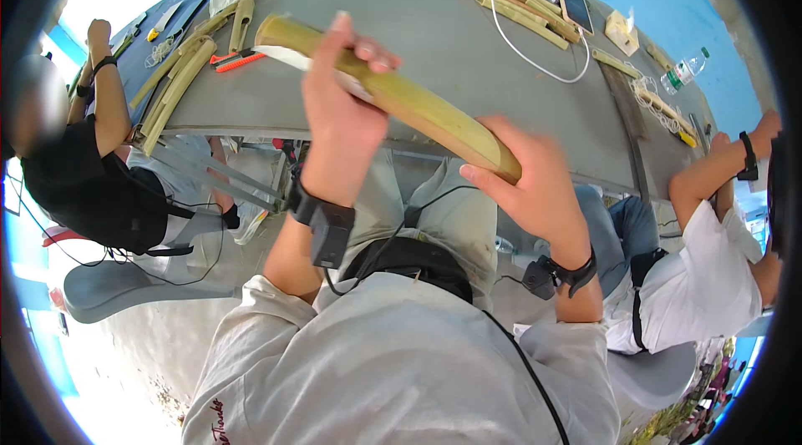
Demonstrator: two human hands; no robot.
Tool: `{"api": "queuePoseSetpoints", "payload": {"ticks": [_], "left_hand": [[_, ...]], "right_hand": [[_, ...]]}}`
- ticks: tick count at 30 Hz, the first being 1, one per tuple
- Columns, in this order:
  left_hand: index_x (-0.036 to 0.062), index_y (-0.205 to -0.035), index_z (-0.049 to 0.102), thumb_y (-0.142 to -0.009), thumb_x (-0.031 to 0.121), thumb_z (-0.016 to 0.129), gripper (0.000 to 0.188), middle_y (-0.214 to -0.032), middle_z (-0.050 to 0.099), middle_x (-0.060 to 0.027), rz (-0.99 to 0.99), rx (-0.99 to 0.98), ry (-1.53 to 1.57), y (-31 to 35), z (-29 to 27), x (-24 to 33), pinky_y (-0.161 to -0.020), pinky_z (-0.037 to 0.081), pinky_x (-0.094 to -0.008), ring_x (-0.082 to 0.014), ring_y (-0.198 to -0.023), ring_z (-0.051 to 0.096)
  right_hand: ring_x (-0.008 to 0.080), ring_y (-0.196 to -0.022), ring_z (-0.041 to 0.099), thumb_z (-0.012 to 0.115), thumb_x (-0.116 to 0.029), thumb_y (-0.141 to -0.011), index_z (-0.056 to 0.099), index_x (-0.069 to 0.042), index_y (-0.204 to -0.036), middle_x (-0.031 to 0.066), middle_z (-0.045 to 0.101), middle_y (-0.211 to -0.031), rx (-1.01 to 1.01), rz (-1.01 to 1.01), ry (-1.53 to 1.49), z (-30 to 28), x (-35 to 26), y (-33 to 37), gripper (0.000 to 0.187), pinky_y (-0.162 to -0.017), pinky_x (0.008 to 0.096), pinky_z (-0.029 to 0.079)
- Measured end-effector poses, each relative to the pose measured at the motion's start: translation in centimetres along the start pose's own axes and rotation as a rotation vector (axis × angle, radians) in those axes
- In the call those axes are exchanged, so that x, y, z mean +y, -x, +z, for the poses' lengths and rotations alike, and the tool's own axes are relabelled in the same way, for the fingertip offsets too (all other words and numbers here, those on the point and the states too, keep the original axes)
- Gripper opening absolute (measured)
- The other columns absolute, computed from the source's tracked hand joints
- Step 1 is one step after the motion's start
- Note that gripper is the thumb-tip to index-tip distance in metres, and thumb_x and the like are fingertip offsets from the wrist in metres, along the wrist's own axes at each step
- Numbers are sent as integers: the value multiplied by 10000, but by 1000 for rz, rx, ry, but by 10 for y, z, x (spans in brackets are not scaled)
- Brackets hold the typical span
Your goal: The recorder uses a piece of sandpaper to smooth the surface of a bamboo stalk segment at a workshop table.
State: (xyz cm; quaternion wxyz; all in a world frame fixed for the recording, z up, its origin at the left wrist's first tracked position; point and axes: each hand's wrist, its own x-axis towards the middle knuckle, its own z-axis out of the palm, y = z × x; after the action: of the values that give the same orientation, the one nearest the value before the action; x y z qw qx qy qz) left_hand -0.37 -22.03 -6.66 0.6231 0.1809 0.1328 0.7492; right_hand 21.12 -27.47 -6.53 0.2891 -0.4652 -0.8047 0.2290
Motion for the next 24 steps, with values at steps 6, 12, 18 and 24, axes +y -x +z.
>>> {"api": "queuePoseSetpoints", "payload": {"ticks": [6, 12, 18, 24], "left_hand": [[131, -788, 444, -947, 230, 574, 229, -653, 434, 24, -213, -47, -124, 47, 0, -38, -720, 432, -324, -137, -616, 459], [134, -795, 459, -970, 247, 550, 227, -663, 441, 22, -61, -5, -89, 32, -10, -14, -750, 439, -348, -146, -628, 470], [111, -862, 490, -958, 253, 586, 196, -734, 511, -18, -91, -115, -47, 45, -25, -31, -892, 454, -432, -190, -725, 555], [94, -915, 483, -942, 240, 610, 196, -757, 550, -68, -69, -102, 79, 42, -24, -28, -880, 473, -484, -236, -743, 586]], "right_hand": [[362, -673, 621, 768, -240, -745, 600, -83, -1056, 139, 642, -759, 123, 32, -128, 28, -2, 26, 386, -603, 349, 477], [323, -723, 641, 799, -180, -692, 637, -72, -1069, 118, 671, -848, 193, 30, -57, 18, 0, 35, 424, -661, 331, 500], [309, -746, 641, 804, -150, -666, 654, -71, -1052, 111, 676, -895, 230, -18, 86, 5, -1, 31, 422, -662, 325, 498], [317, -751, 639, 796, -145, -674, 663, -68, -1044, 112, 673, -897, 186, -17, 175, -11, -7, 32, 400, -661, 335, 495]]}}
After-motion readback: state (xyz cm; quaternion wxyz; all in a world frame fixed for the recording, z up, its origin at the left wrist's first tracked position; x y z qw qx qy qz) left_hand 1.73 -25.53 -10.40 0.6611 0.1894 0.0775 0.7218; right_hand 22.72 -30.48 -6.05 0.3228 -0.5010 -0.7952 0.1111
